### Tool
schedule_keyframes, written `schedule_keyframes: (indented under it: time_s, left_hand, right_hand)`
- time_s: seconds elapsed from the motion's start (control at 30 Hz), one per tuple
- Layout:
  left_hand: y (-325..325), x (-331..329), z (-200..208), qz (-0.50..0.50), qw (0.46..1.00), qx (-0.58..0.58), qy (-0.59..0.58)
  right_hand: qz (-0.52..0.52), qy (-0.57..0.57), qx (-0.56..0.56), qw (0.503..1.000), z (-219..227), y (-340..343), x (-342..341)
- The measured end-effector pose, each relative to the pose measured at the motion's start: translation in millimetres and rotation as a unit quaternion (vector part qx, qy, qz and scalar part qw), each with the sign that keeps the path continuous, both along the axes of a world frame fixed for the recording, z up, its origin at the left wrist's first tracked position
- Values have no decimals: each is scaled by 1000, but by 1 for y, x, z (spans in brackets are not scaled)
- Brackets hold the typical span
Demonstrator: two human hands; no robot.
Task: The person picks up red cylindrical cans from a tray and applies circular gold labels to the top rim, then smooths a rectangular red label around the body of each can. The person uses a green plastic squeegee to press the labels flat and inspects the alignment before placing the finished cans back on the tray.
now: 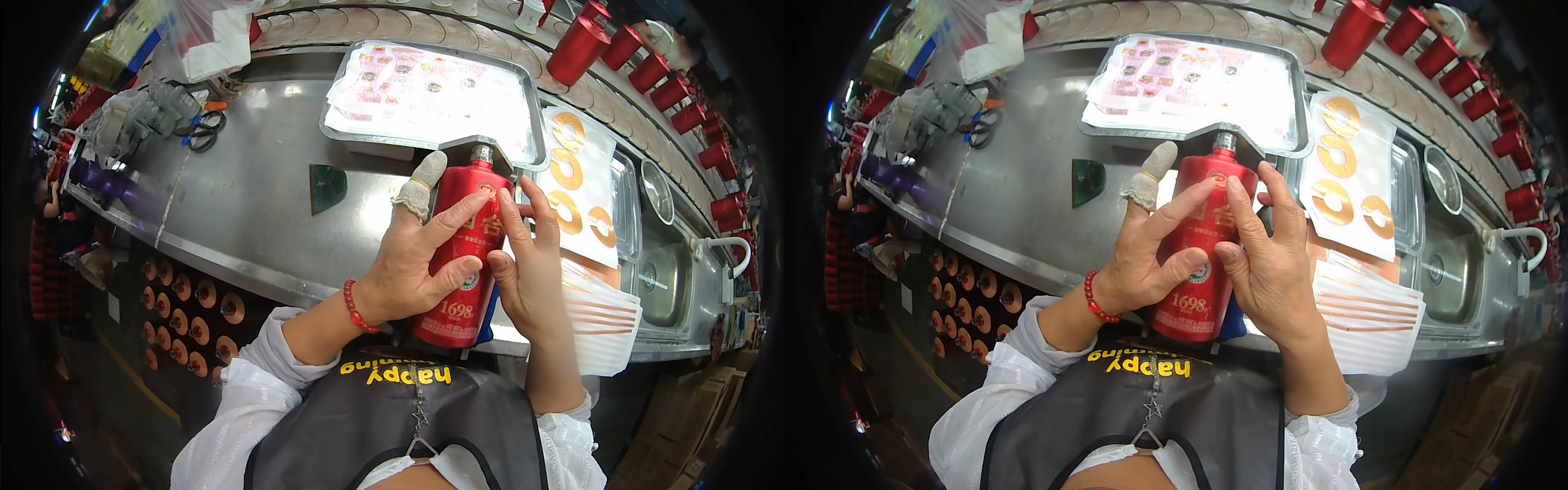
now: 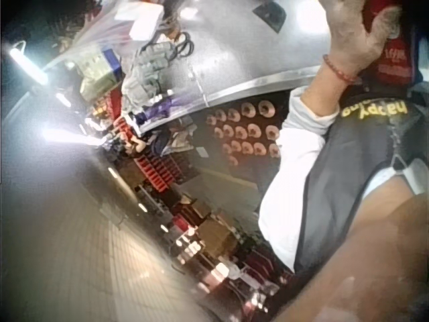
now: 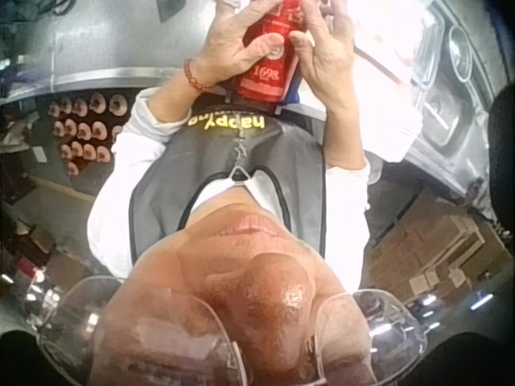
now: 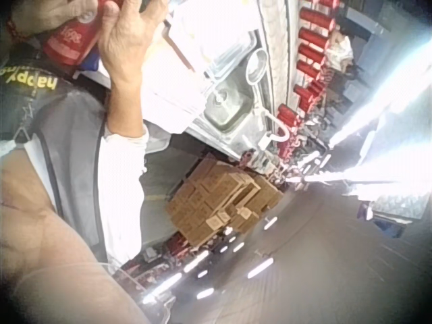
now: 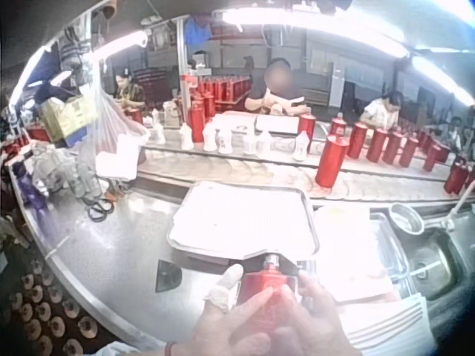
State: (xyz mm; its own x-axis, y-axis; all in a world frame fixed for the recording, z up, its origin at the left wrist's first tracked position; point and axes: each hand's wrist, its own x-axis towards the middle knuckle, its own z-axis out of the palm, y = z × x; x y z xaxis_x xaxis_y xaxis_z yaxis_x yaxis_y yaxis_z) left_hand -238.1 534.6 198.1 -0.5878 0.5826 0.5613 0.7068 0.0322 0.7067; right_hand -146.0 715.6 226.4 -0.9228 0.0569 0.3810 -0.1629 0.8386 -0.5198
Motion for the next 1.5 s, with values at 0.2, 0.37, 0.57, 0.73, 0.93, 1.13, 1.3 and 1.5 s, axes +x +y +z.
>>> schedule_keyframes:
  time_s: [0.2,0.37,0.57,0.73,0.93,1.13,1.3,1.5]
  left_hand:
    - [-7,6,-4,14,999,-38,-18]
    - [-5,0,-8,-31,994,11,-101]
    - [-6,-1,-8,-57,994,21,-96]
    - [-4,-3,-7,-43,998,3,-54]
    - [-4,0,-1,-34,998,-17,-49]
    - [-13,-3,-3,-72,994,13,-82]
    - [-24,-4,-14,-116,992,-5,-56]
    - [-25,-7,-18,-135,991,-24,-13]
  right_hand:
    - [12,-12,17,1000,1,-1,2]
    - [9,-7,1,1000,-2,2,0]
    - [41,12,-79,996,-10,13,-3]
    - [48,-3,-12,999,-7,9,1]
    - [34,11,0,999,-8,6,2]
    - [38,1,-10,999,-4,5,13]
    - [64,9,-23,998,-5,2,29]
    - [67,8,-24,997,-14,-1,33]
